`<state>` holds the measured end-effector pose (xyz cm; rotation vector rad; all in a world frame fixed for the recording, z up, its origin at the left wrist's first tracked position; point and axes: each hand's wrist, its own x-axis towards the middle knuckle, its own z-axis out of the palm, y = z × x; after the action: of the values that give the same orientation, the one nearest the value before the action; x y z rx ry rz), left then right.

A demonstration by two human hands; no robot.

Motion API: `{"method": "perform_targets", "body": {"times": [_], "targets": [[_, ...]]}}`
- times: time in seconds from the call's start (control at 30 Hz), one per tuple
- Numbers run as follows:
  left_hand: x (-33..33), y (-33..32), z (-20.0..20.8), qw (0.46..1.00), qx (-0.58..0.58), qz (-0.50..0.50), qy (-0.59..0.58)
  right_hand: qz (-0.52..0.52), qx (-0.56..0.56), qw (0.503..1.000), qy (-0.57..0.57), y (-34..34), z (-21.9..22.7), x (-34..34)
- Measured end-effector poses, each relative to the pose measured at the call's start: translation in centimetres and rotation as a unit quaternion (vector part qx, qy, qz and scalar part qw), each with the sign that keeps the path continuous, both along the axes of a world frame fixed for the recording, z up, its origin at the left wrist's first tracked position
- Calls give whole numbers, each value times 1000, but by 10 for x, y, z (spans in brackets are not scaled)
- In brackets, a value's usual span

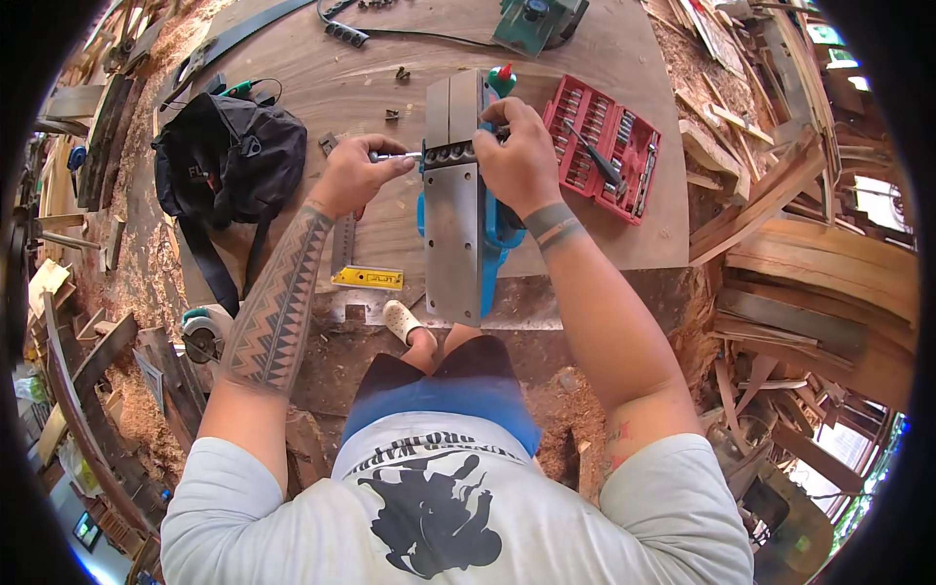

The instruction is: The person uses a square tool to measure the alignment of blades on a power planer and then uses a screwdriver to turn screws on the blade drum.

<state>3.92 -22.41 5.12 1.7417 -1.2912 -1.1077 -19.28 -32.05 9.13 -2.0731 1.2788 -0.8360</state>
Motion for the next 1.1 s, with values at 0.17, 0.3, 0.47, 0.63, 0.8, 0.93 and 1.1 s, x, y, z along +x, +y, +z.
{"method": "perform_targets", "body": {"times": [0.17,0.3,0.47,0.63,0.8,0.93,1.1], "targets": [[1,-11,-12,999,31,-3,-35,3,20,996,-82,0,-5,-3],[2,-16,-27,997,-19,-20,-67,10,22,997,-77,-2,-5,-6],[-1,-28,-28,1000,25,-6,-10,22,0,997,-74,-3,-9,-11],[-5,-32,-25,999,41,-17,-25,46,17,993,-104,-4,-9,-12],[-1,-32,-25,998,52,-25,-36,41,3,995,-89,-3,-8,-10],[-7,-35,-10,995,99,-28,-18,26,-19,993,-114,-5,-11,-10],[-13,-45,4,983,182,-16,3,19,3,993,-116,-1,-8,-7]]}}
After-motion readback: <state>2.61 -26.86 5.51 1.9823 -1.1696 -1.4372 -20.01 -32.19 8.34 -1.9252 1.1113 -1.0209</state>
